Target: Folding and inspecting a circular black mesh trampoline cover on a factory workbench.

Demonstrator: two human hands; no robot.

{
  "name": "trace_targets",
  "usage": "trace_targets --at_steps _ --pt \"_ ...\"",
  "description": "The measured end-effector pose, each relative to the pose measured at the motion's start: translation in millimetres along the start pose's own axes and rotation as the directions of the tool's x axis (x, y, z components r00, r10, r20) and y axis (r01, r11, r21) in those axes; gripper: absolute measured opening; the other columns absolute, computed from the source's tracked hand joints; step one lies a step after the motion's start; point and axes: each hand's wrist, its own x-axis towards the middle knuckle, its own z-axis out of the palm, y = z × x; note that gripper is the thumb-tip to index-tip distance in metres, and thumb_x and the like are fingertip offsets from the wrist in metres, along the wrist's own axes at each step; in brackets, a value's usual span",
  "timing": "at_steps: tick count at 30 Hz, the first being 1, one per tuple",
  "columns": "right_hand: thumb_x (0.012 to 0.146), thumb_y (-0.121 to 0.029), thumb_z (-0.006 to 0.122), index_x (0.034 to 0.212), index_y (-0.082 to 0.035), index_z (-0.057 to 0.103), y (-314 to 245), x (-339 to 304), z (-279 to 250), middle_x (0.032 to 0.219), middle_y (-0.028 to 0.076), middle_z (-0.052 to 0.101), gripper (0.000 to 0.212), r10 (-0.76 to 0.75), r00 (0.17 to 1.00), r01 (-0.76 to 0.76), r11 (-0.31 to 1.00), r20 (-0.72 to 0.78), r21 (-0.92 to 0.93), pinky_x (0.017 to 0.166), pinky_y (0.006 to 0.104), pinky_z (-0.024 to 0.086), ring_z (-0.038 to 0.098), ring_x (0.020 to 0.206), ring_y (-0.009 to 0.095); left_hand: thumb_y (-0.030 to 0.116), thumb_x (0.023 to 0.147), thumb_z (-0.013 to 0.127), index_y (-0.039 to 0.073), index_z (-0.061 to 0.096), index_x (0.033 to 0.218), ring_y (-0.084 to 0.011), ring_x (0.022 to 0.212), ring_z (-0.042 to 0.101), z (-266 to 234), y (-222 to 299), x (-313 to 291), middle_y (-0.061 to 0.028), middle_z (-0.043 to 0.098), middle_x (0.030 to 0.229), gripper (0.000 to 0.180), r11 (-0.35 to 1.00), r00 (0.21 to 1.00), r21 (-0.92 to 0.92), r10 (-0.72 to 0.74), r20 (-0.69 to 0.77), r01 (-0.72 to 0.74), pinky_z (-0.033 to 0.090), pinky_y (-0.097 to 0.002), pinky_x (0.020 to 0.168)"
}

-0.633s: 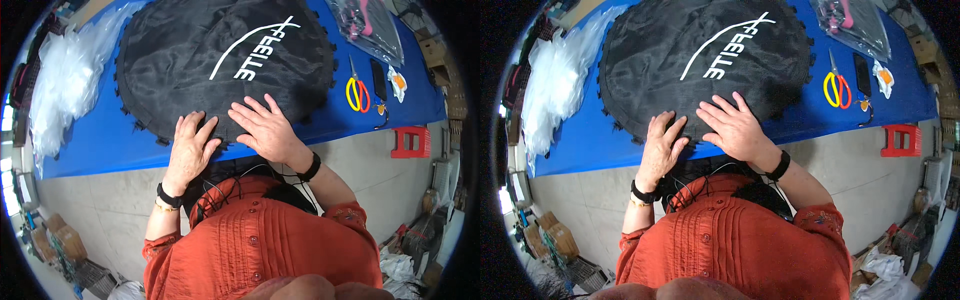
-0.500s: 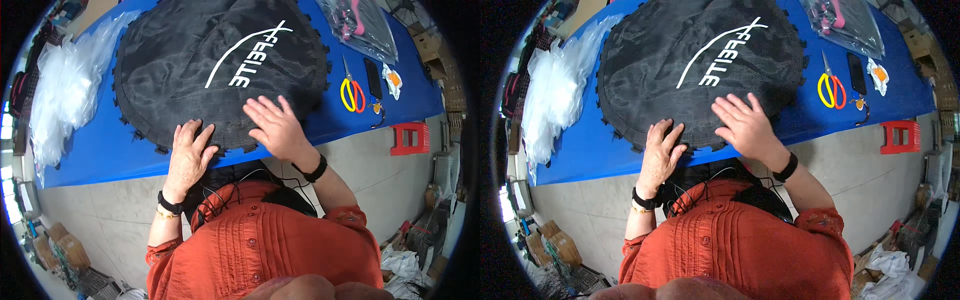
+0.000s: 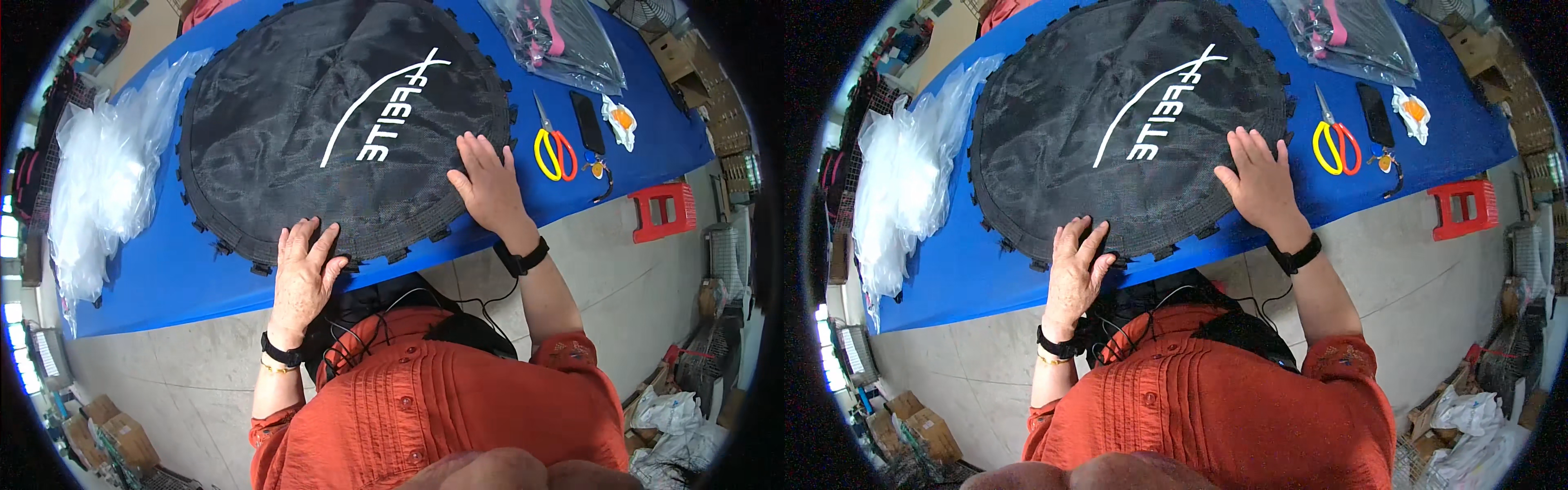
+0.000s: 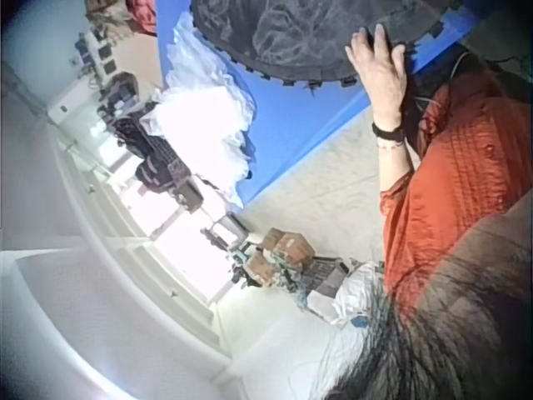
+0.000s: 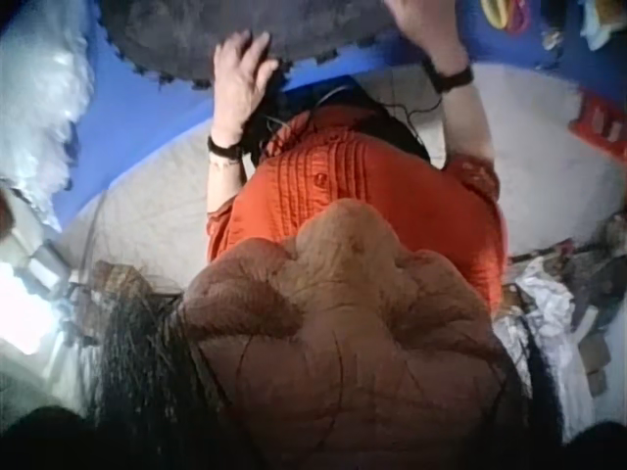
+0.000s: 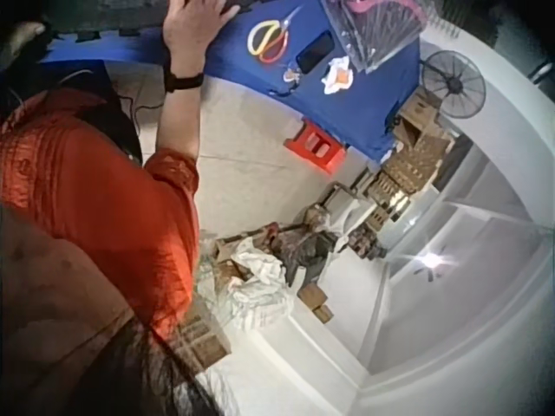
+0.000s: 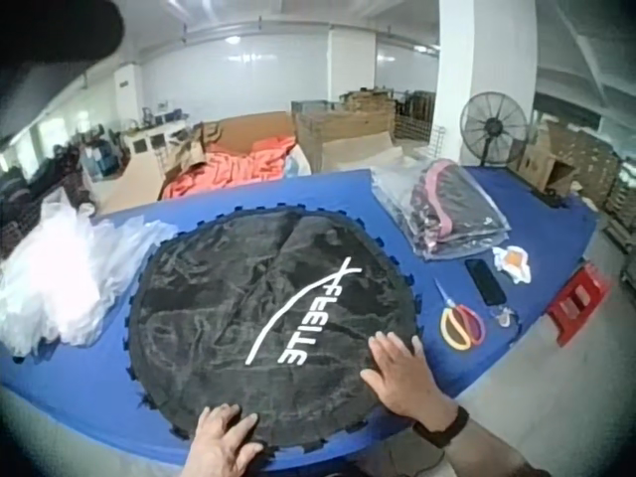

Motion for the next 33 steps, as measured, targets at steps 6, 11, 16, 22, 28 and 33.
trace_targets --at_steps 6,11,16,22,28,33 --pt "0.106 -0.046 0.062 0.154 -0.004 0.053 -7.6 -7.6 -1.4 0.16 0.016 0.053 0.065 -0.026 1.0 0.026 0.999 -0.008 0.032 0.123 0.0666 0.03 0.047 0.15 0.036 0.048 0.098 0.068 0.017 0.065 0.148 -0.0378 0.144 0.052 -6.6 -4.7 -3.8 -0.0142 0.061 0.15 0.058 0.99 1.0 0.141 -0.026 0.001 0.026 0.032 -0.0631 0.125" --pt "0.1 -0.046 0.068 0.15 0.0 0.059 -34.3 -17.8 -20.7 0.156 0.021 0.058 0.068 -0.128 0.992 0.123 0.976 0.018 0.178 0.122 0.065 0.033 0.05 0.146 0.043 0.041 0.1 0.07 0.02 0.069 0.143 -0.0364 0.145 0.052 -9.5 -34.5 -16.5 -0.0133 0.062 0.149 0.047 0.929 0.979 0.314 -0.168 -0.117 0.197 0.033 -0.0636 0.125" --pt "0.1 -0.042 0.069 0.152 0.0 0.057 -76.2 -27.2 -28.4 0.158 0.021 0.055 0.067 -0.305 0.951 0.264 0.883 0.046 0.388 0.125 0.0598 0.032 0.047 0.148 0.047 0.032 0.109 0.064 0.017 0.069 0.143 -0.0395 0.145 0.052 -12.6 -73.6 -26.5 -0.0187 0.06 0.151 0.038 0.89 0.92 0.262 -0.316 -0.233 0.372 0.039 -0.0589 0.122" --pt "0.099 -0.035 0.072 0.149 -0.005 0.062 -78.4 -23.6 -33.6 0.156 0.016 0.059 0.059 -0.367 0.926 0.274 0.81 0.084 0.519 0.125 0.0592 0.032 0.05 0.147 0.042 0.044 0.104 0.069 0.004 0.062 0.147 -0.0569 0.142 0.048 -4.7 -55.3 -26.0 -0.0342 0.053 0.154 0.059 0.869 0.856 0.168 -0.395 -0.333 0.466 0.04 -0.0601 0.12" --pt "0.103 -0.037 0.067 0.144 -0.01 0.066 -40.6 -12.2 -30.7 0.152 0.009 0.064 0.049 -0.205 0.977 0.188 0.956 0.058 0.224 0.123 0.0597 0.035 0.055 0.144 0.031 0.061 0.093 0.077 0.002 0.051 0.156 -0.0613 0.15 0.034 -1.4 -40.0 -24.4 -0.0401 0.044 0.158 0.09 0.849 0.877 0.244 -0.412 -0.248 0.468 0.032 -0.0635 0.124" --pt "0.101 -0.041 0.069 0.15 -0.011 0.062 -35.8 -18.3 -36.3 0.156 0.014 0.059 0.058 -0.237 0.967 0.204 0.942 0.098 0.266 0.124 0.0611 0.033 0.05 0.147 0.036 0.062 0.09 0.079 0.002 0.05 0.157 -0.062 0.15 0.034 -4.3 -47.3 -25.8 -0.0419 0.042 0.158 0.095 0.868 0.888 0.221 -0.396 -0.232 0.445 0.034 -0.0628 0.124"
